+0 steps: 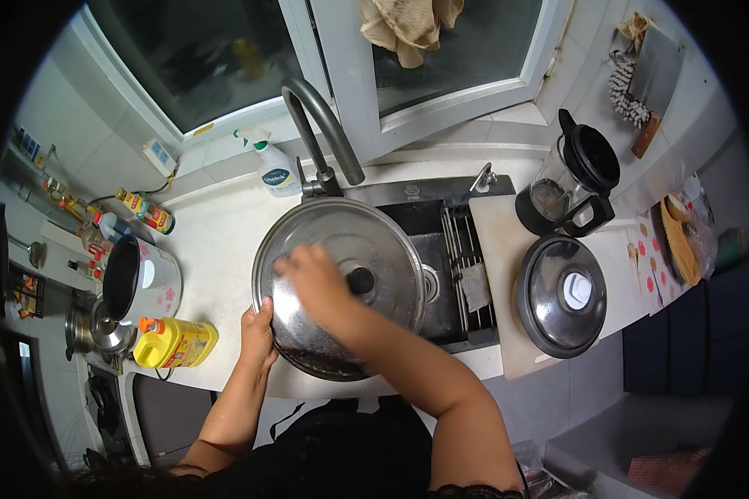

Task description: The person scrubs a metal pot lid with a sponge under running water in a kitchen sink, then rinses it thoroughly. They repeat the process with a second metal lid, scrubbing both sides and rinsing before placing it in the sink.

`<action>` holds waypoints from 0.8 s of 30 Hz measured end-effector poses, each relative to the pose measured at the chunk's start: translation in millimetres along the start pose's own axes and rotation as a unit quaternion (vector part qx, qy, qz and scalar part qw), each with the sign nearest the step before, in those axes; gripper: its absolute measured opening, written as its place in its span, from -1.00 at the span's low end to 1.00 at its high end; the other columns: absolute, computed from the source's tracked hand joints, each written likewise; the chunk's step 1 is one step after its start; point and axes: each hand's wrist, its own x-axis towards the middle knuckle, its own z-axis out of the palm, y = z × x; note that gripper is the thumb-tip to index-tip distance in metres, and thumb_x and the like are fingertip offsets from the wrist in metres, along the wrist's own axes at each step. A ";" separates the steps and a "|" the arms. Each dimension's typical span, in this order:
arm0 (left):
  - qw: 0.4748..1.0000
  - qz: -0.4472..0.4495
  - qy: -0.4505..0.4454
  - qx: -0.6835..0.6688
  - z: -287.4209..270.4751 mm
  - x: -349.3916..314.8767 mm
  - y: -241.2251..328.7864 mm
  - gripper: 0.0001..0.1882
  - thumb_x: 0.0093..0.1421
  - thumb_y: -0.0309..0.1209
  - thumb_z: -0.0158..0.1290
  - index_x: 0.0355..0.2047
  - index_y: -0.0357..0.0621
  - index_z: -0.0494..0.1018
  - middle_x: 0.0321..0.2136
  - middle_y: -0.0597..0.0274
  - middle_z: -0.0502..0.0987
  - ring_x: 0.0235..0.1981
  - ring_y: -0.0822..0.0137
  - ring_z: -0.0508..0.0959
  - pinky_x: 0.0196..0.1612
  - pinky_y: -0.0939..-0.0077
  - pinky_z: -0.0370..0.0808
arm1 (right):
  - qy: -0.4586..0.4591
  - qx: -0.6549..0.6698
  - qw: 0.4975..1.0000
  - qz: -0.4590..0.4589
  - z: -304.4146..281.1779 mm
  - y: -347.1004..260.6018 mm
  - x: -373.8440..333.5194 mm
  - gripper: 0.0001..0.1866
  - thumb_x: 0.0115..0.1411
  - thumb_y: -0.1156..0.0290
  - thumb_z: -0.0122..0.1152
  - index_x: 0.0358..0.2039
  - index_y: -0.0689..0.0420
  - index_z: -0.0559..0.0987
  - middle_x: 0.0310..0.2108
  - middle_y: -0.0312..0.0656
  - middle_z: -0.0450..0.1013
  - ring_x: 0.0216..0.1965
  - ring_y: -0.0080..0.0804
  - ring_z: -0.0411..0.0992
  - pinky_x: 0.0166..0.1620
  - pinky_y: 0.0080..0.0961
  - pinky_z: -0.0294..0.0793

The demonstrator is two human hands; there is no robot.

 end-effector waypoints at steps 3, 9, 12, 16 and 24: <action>1.000 0.000 -0.012 0.007 1.1 -3.8 4.2 -0.71 0.29 -0.29 -0.03 -0.16 -0.30 0.41 -0.30 0.13 0.55 -0.33 0.34 0.53 -0.20 0.41 0.49 | 0.060 0.086 0.970 0.218 -24.6 66.7 15.2 -0.77 0.06 0.43 0.13 -0.25 0.08 0.63 -0.39 -0.06 0.47 -0.26 -0.13 0.44 -0.14 -0.32 0.44; 1.000 0.008 0.003 0.016 -2.5 6.5 6.7 -0.71 0.29 -0.29 -0.03 -0.15 -0.30 0.41 -0.30 0.13 0.55 -0.33 0.35 0.54 -0.22 0.43 0.49 | 0.059 0.144 0.975 0.159 -9.2 106.8 -29.7 -0.76 0.00 0.44 0.23 -0.25 0.02 0.65 -0.40 -0.05 0.47 -0.29 -0.13 0.45 -0.17 -0.34 0.45; 1.000 0.007 0.010 -0.001 -7.2 4.4 9.3 -0.71 0.29 -0.28 -0.03 -0.15 -0.29 0.41 -0.31 0.14 0.55 -0.32 0.34 0.54 -0.22 0.43 0.49 | 0.090 0.101 0.969 0.208 -11.6 140.2 -48.6 -0.74 -0.02 0.45 0.23 -0.25 0.05 0.65 -0.39 -0.05 0.48 -0.35 -0.11 0.46 -0.22 -0.32 0.47; 1.000 0.007 -0.004 -0.003 -2.2 10.2 10.3 -0.69 0.27 -0.25 -0.01 -0.15 -0.27 0.41 -0.30 0.14 0.54 -0.33 0.33 0.54 -0.23 0.42 0.50 | 0.095 0.181 0.958 0.199 -18.7 132.6 -53.3 -0.76 -0.01 0.46 0.22 -0.27 0.06 0.65 -0.42 -0.06 0.49 -0.34 -0.15 0.47 -0.23 -0.35 0.46; 0.999 -0.022 0.015 -0.023 5.8 13.3 4.5 -0.61 0.24 -0.18 0.04 -0.13 -0.27 0.39 -0.27 0.10 0.54 -0.30 0.28 0.55 -0.19 0.38 0.51 | 0.114 0.145 0.967 0.175 -35.7 137.0 -53.6 -0.78 0.02 0.50 0.20 -0.28 0.08 0.65 -0.38 -0.06 0.48 -0.30 -0.12 0.43 -0.20 -0.32 0.43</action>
